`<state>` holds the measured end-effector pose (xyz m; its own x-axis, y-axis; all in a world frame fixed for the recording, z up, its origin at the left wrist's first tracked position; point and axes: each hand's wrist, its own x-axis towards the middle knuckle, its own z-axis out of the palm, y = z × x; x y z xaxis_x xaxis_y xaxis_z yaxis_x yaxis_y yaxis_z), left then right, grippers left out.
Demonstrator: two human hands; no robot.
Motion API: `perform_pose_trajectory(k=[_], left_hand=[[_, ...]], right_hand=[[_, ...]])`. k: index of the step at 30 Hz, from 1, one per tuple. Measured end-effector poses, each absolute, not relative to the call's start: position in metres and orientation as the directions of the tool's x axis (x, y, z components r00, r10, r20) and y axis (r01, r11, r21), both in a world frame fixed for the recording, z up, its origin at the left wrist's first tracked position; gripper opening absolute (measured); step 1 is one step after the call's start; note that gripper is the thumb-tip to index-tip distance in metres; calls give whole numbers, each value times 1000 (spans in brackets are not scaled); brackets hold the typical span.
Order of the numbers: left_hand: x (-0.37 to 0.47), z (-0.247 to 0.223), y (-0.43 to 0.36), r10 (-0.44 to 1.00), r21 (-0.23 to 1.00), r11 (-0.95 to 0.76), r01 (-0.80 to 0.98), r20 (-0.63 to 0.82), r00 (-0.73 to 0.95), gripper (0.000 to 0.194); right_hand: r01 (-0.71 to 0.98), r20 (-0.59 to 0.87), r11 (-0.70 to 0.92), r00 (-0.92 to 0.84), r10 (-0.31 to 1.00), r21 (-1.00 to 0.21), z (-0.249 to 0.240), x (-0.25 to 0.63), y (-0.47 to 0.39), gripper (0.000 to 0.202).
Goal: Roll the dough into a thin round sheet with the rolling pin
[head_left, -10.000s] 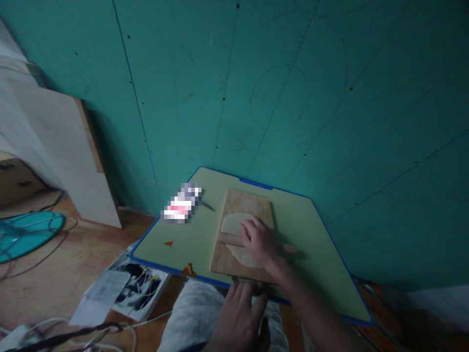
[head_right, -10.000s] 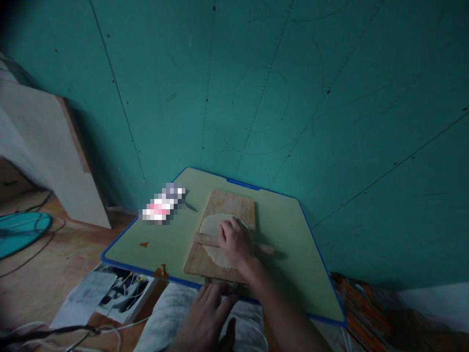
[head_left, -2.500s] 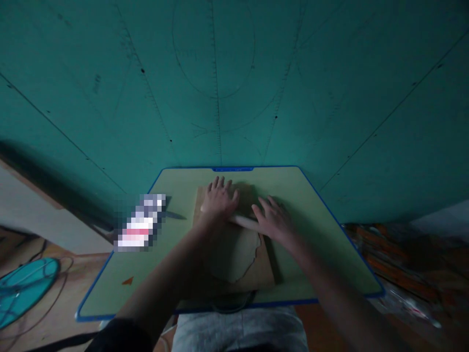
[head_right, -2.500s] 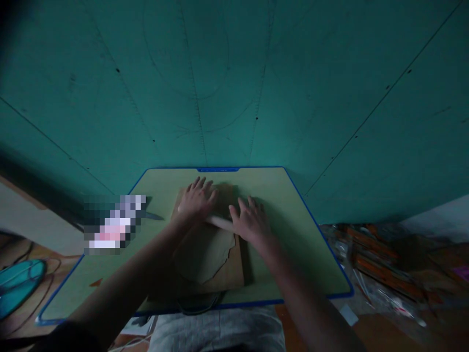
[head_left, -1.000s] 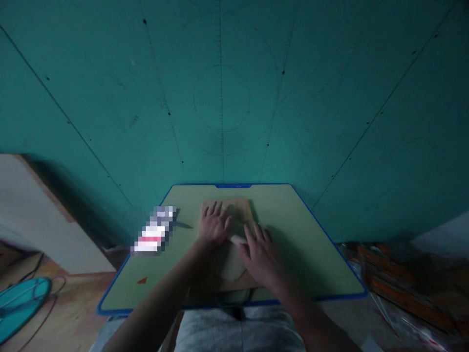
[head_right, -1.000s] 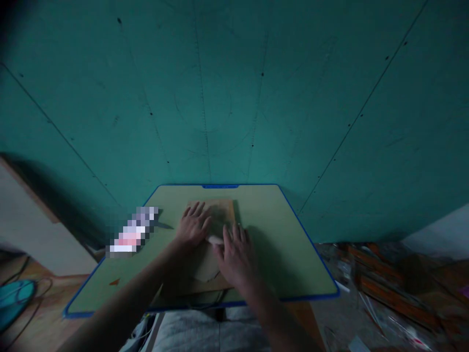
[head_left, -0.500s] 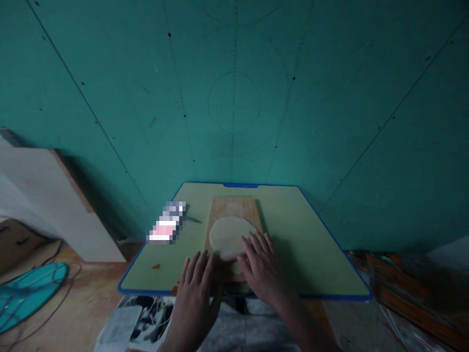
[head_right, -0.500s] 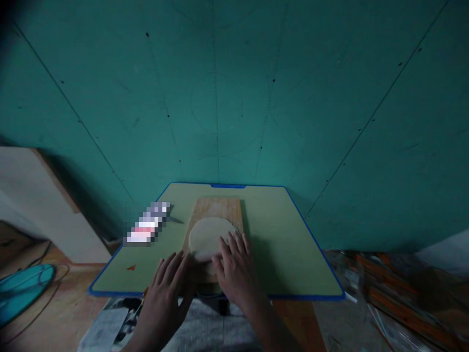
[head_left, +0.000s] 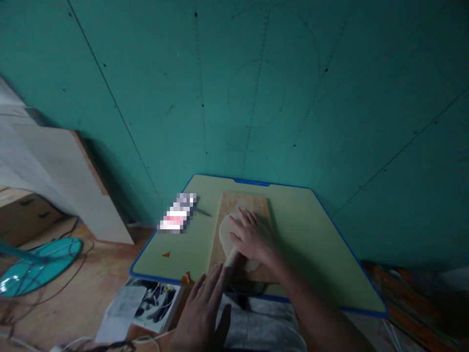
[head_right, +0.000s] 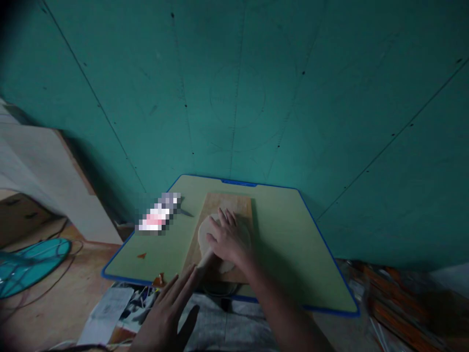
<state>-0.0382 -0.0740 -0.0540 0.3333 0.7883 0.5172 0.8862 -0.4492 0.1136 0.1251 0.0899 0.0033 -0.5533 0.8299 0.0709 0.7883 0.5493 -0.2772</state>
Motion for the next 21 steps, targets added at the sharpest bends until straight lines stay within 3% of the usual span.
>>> perform_pose_trajectory(k=[7, 13, 18, 21], left_hand=[[-56, -64, -76, 795, 208, -387, 898, 570, 210, 70], [-69, -47, -76, 801, 270, -391, 880, 570, 181, 42], [-73, -19, -26, 942, 446, -236, 863, 324, 90, 37], [-64, -3, 22, 995, 335, -81, 939, 82, 56, 47]], right_hand=[[698, -20, 639, -680, 733, -322, 19, 47, 115, 60], [697, 16, 651, -679, 734, -300, 22, 49, 112, 62], [795, 72, 537, -541, 838, -282, 4, 113, 97, 59], [806, 112, 505, -497, 861, -308, -11, 146, 87, 52]])
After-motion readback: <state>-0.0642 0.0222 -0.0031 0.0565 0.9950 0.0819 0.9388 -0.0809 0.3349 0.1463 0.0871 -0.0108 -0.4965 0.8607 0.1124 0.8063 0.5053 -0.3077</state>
